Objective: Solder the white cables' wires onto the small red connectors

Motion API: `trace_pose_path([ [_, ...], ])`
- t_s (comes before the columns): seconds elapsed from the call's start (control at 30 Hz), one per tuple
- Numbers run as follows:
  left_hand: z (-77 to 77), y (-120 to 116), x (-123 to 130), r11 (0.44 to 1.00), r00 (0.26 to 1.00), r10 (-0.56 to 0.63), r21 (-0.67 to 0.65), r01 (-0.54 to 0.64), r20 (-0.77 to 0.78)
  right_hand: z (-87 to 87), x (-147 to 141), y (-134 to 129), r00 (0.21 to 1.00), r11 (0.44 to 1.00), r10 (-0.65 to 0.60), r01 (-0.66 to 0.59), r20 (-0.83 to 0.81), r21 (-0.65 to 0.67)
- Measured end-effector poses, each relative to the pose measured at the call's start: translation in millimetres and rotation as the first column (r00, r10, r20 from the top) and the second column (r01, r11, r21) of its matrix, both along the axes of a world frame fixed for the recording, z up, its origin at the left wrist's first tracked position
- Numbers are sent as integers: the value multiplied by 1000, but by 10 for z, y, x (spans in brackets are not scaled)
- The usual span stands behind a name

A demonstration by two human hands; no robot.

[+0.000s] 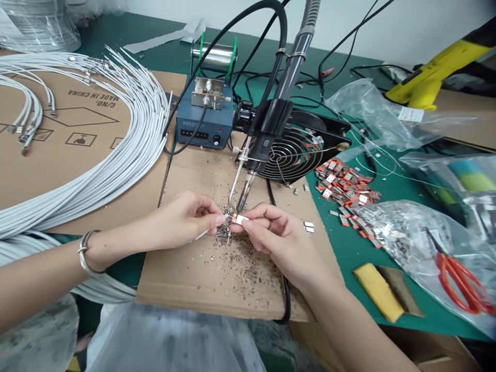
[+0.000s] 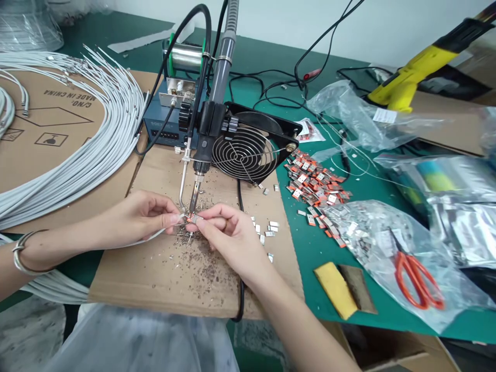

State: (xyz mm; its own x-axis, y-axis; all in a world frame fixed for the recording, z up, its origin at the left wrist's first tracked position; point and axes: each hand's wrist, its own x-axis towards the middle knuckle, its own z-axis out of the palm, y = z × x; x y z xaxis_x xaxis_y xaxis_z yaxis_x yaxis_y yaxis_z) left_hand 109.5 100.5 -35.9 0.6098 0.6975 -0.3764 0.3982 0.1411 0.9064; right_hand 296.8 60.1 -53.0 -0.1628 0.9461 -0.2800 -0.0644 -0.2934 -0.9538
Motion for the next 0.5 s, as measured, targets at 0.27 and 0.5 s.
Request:
trace_pose_path([
  [0.27, 15, -19, -20, 997, 1000, 9, 77, -10, 19, -19, 20, -28, 1000, 1000, -19, 19, -6, 15],
  [0.5, -7, -12, -2, 997, 1000, 0, 83, -2, 25, -13, 22, -20, 1000, 1000, 4, -4, -3, 9],
])
